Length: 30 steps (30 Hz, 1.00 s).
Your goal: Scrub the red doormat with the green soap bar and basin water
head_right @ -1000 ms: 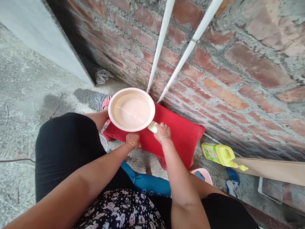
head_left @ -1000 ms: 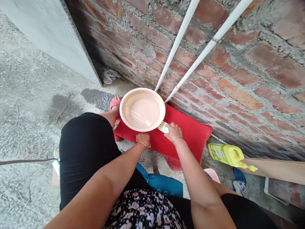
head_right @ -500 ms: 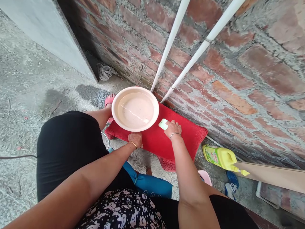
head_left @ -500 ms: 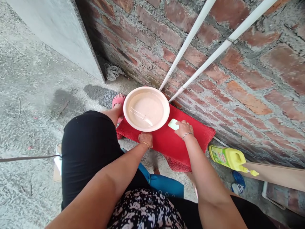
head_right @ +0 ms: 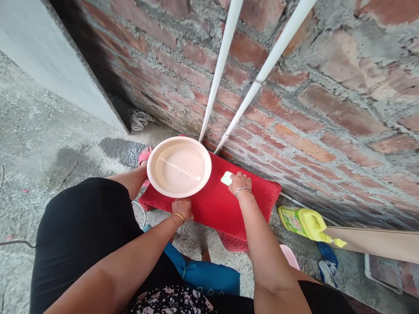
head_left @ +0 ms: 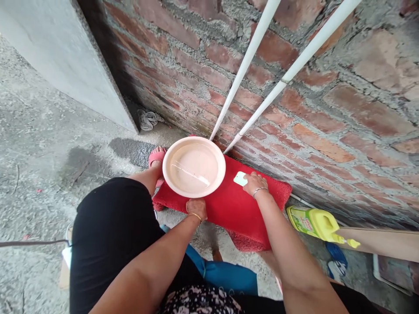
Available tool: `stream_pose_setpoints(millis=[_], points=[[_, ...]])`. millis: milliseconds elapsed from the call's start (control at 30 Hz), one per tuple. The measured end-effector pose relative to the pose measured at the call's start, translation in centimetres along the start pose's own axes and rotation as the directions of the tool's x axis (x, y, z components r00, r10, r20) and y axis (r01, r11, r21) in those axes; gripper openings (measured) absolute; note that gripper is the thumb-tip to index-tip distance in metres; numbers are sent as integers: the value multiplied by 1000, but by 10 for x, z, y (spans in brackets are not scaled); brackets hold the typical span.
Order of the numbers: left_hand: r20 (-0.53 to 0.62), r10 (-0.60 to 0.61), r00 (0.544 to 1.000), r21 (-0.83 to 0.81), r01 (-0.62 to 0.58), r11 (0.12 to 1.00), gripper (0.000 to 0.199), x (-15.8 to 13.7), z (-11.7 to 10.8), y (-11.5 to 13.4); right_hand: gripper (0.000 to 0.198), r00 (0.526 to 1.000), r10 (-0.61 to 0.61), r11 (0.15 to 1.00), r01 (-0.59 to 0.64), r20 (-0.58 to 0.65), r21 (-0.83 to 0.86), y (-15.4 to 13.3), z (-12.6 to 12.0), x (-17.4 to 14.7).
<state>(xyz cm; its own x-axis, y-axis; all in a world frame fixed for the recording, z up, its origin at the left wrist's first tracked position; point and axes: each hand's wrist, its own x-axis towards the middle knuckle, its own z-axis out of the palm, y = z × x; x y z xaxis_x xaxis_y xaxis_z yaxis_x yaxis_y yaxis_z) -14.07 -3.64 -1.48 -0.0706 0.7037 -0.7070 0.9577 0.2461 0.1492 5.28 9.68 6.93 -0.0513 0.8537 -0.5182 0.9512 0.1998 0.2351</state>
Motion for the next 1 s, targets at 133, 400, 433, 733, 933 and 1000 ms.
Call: stream_pose_setpoints(millis=[133, 400, 433, 733, 933, 1000], points=[[-8, -14, 1000, 25, 14, 1000, 49, 2, 2, 1, 45, 995, -92, 991, 96, -41, 89, -35, -4, 19], [-30, -27, 999, 12, 27, 1000, 45, 2, 3, 2, 39, 998, -8, 999, 10, 65, -37, 25, 12, 12], [-26, -25, 999, 8, 25, 1000, 45, 3, 4, 2, 37, 998, 20, 998, -16, 64, -56, 33, 10, 11], [0, -14, 1000, -10, 14, 1000, 37, 7, 8, 1, 51, 996, -53, 988, 62, -70, 144, -11, -25, 58], [-27, -22, 999, -9, 22, 1000, 41, 7, 11, 1, 57, 999, -17, 988, 10, 43, 157, 23, -9, 62], [-32, -22, 999, -8, 22, 1000, 41, 7, 11, 1, 53, 993, 75, 992, -83, 88, 90, 53, -1, 52]])
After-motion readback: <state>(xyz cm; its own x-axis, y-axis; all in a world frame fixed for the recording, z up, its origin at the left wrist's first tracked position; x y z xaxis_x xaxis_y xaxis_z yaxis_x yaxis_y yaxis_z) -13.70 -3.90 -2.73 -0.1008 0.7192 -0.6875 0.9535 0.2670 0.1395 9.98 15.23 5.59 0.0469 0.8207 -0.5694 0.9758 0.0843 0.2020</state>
